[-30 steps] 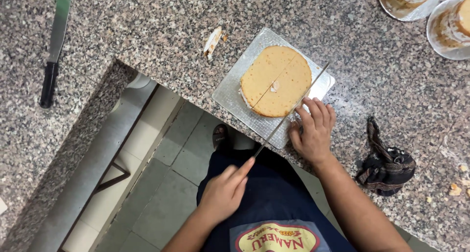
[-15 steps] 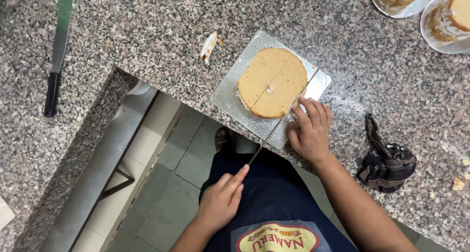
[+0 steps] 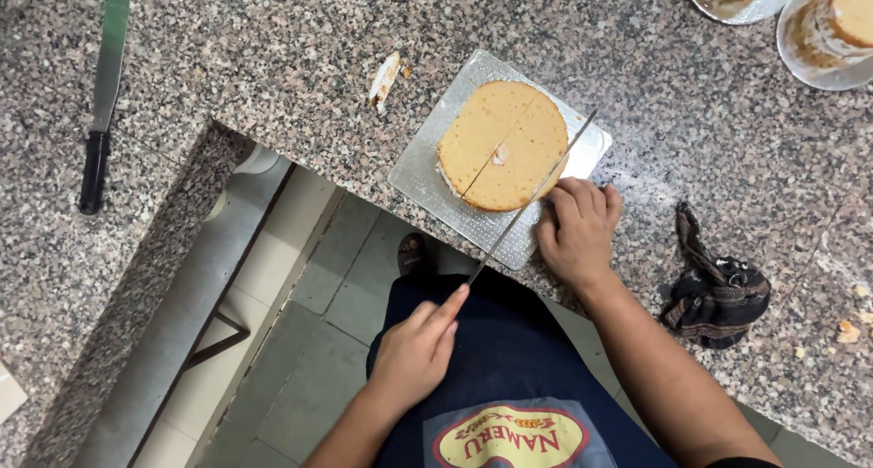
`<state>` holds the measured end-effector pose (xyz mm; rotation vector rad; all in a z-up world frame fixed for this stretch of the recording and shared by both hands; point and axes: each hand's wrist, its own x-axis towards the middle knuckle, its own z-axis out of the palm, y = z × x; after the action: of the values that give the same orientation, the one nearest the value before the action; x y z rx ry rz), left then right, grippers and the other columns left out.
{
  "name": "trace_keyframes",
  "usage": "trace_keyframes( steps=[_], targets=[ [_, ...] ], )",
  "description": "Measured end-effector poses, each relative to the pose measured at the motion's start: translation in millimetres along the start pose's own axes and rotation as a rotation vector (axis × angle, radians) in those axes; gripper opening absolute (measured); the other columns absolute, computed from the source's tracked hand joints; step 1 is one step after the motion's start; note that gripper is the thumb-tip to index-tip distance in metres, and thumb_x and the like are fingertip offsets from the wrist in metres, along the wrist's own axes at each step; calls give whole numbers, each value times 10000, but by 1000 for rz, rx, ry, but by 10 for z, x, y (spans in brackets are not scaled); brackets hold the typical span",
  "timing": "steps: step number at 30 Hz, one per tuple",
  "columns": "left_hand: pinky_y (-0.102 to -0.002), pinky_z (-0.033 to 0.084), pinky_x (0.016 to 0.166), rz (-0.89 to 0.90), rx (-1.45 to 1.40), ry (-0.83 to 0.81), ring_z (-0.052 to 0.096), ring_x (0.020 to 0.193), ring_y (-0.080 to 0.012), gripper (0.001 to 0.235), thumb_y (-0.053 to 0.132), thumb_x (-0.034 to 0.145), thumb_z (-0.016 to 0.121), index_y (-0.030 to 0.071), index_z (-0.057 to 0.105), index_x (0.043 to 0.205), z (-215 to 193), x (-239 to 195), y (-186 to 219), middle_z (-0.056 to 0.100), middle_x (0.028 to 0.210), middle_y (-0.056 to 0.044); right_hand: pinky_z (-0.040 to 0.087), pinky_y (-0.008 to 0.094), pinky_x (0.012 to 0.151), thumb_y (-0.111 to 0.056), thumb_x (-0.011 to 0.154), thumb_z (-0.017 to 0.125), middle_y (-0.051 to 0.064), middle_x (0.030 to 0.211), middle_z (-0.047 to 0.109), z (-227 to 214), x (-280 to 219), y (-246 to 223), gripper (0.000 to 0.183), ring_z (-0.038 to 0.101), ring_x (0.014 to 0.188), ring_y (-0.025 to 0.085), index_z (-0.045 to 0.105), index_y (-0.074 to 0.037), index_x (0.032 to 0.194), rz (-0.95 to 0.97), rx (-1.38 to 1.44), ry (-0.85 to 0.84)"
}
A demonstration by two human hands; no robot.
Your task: The person trims the crusty edge off a round cake layer with a long knife, setting the trimmed strips on the counter. They spread cream onto the cut surface with a spatula, cut the layer in half, and continue trimming and repositioning the cake halves on the board.
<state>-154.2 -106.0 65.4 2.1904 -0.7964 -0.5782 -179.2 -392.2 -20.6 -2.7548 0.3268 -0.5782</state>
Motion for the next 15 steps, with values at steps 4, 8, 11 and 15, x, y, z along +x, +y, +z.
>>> trace_keyframes(
  steps=[4,8,11,15],
  targets=[
    [-423,537,615,-15,28,-28,652,678,-311,525,163,967,605,205,548,1487,-9,-52,-18,600,850,-98,267,553,1179,-111,834,681,141,1286,629,-7,13,-28,355,549,1281,316,640,-40,1180,-2,-30,-6],
    [-419,540,605,-11,10,-18,662,675,-301,520,156,961,599,204,550,1476,11,-119,-93,611,856,-88,259,558,1189,-105,839,677,143,1311,629,16,0,-9,368,551,1300,312,644,-29,1197,-17,-41,-3],
    [-421,538,603,2,18,-6,658,667,-303,520,153,963,605,205,552,1478,53,-5,-92,610,850,-90,251,556,1200,-105,852,676,141,1318,628,38,-19,6,361,550,1308,307,650,-27,1204,-25,-47,1],
    [-423,537,597,13,11,-3,654,660,-306,529,143,963,613,199,547,1484,79,-9,-98,609,846,-94,236,553,1214,-109,860,677,140,1334,629,32,-29,-1,363,550,1324,300,653,-19,1210,-34,-55,5]
  ],
)
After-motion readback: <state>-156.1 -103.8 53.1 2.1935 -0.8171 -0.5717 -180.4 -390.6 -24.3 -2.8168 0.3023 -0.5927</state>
